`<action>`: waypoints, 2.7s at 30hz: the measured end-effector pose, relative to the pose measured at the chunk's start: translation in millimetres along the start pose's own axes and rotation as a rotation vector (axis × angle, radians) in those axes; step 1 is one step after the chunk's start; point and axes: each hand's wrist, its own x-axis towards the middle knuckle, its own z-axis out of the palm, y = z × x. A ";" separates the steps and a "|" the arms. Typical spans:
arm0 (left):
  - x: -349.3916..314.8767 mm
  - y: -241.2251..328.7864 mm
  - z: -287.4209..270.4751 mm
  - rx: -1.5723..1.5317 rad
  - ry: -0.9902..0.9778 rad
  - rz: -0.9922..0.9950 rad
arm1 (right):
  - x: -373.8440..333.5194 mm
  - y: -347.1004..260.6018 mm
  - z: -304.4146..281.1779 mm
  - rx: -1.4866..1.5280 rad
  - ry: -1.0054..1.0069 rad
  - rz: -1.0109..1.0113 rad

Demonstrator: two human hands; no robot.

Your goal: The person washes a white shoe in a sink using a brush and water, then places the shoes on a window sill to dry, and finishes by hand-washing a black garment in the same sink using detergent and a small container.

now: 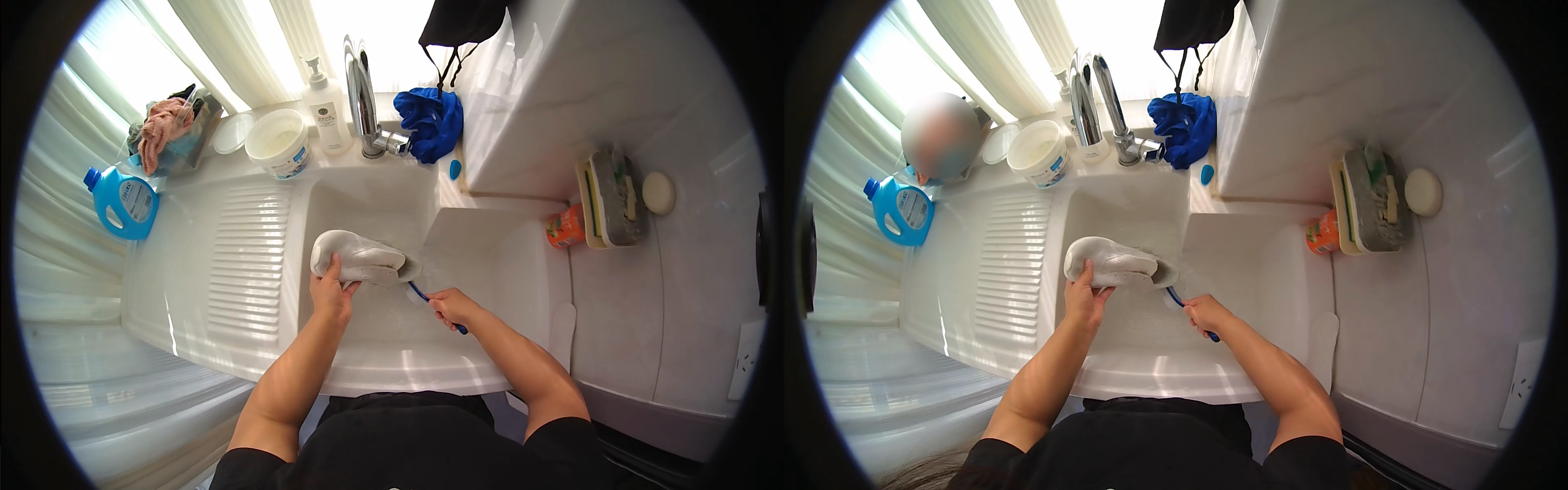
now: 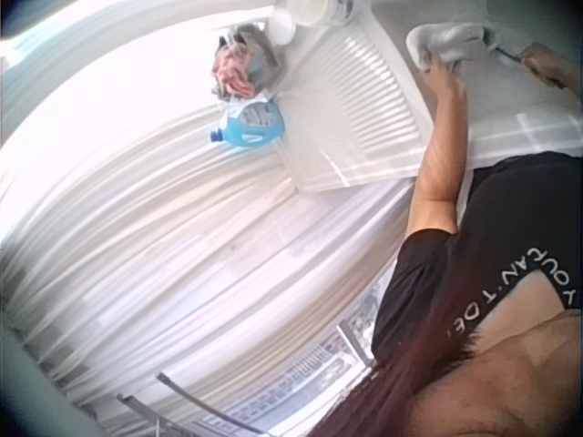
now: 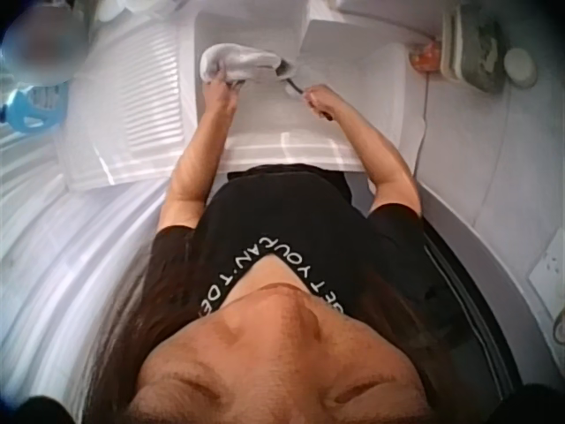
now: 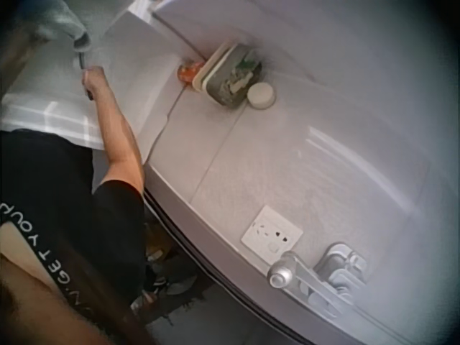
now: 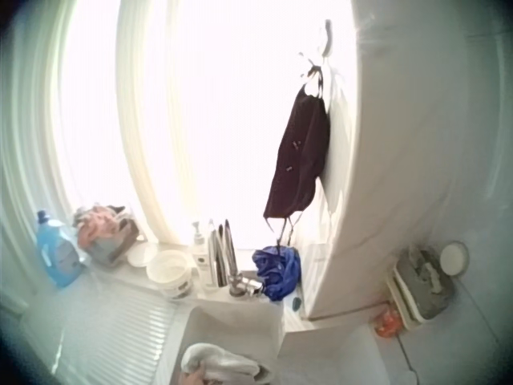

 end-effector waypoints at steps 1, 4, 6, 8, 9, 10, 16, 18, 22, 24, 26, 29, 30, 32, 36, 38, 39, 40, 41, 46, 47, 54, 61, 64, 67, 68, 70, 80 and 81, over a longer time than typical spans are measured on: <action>3.2 1.2 -0.7 0.018 -0.056 -0.035 | -0.1 -0.1 -4.2 -0.094 -0.033 0.036; 22.9 1.0 -12.3 0.074 -0.160 -0.202 | -20.6 -4.1 -14.4 -0.407 0.248 -0.089; 48.7 -2.9 -19.3 0.113 -0.153 -0.389 | -23.9 10.6 -32.6 -0.596 0.315 -0.100; 59.5 -10.5 -22.4 0.391 -0.061 -0.375 | -28.0 12.5 -39.5 -0.645 0.372 -0.014; 55.5 -13.2 -14.0 0.542 0.039 -0.332 | -33.4 8.8 -40.5 -0.597 0.398 0.080; 51.2 -16.4 -3.8 0.695 0.138 -0.286 | -37.4 7.5 -42.5 -0.546 0.427 0.175; -37.1 -70.4 36.2 1.735 -0.802 0.826 | -24.7 6.1 -21.3 0.122 0.051 0.149; -29.8 -92.4 30.5 1.907 -0.706 0.793 | -42.3 -19.0 -18.6 0.069 -0.066 0.062; -4.3 -92.2 15.0 1.984 -0.542 0.490 | -39.6 -7.6 -34.5 -0.407 0.081 -0.075; 4.4 -89.7 15.7 1.814 -0.515 0.389 | 4.4 68.5 -34.9 -0.567 0.413 -0.161; 6.0 -95.9 7.8 1.658 -0.428 0.289 | 11.7 72.8 -23.2 -0.458 0.440 -0.126; -6.3 -89.3 -2.7 1.119 -0.307 -0.001 | -30.0 22.2 1.0 -0.156 0.147 -0.101; -9.6 -85.5 -6.2 0.884 -0.261 -0.114 | -50.1 10.8 6.1 -0.237 0.182 -0.199; -10.4 -75.3 -9.5 0.734 -0.299 -0.364 | -84.5 -3.5 19.4 -0.393 0.188 -0.357; -17.1 -70.6 -2.8 0.591 -0.341 -0.431 | -70.9 -15.1 36.0 -0.594 0.141 -0.398; -5.3 -75.1 -17.3 0.592 -0.413 -0.351 | -52.4 -23.0 29.7 -0.589 0.184 -0.393; -6.8 -65.6 -11.8 0.547 -0.430 -0.368 | -56.5 -16.6 32.8 -0.668 0.208 -0.419; -11.0 -59.9 -9.7 0.539 -0.426 -0.361 | -68.2 -16.0 33.5 -0.688 0.149 -0.397; -15.0 -55.2 -8.1 0.532 -0.422 -0.354 | -84.9 -17.5 32.3 -0.707 0.089 -0.374; -20.1 -65.6 -8.0 1.136 -0.555 0.133 | -50.7 -33.9 24.8 -0.602 0.182 -0.363; -21.3 -61.3 -6.2 1.320 -0.601 0.302 | -35.1 -34.3 19.4 -0.576 0.250 -0.381; 31.4 -52.0 -15.3 1.597 -0.293 0.438 | 31.4 -19.4 17.5 -0.722 0.398 -0.201; 40.3 -64.5 -18.8 1.630 -0.177 0.251 | -17.1 -22.3 62.0 -0.469 0.191 -0.344; 62.0 -64.5 -41.0 1.555 -0.235 0.285 | -10.3 -29.9 76.9 -0.443 0.160 -0.384; 64.4 -54.6 -41.0 1.484 -0.295 0.255 | 27.7 -22.8 75.8 -0.503 0.251 -0.521; 63.7 -50.4 -38.6 1.461 -0.301 0.229 | 32.8 -20.5 74.1 -0.540 0.270 -0.557; 84.4 -63.5 -75.0 1.196 -0.254 0.186 | 9.6 -25.1 79.0 -0.615 0.135 -0.612; 46.2 -73.0 -6.5 0.481 -0.206 -0.234 | -4.2 34.4 6.7 -0.375 0.444 -0.049; 41.8 -69.2 7.2 0.338 -0.220 -0.281 | -16.6 22.6 9.0 -0.293 0.418 -0.078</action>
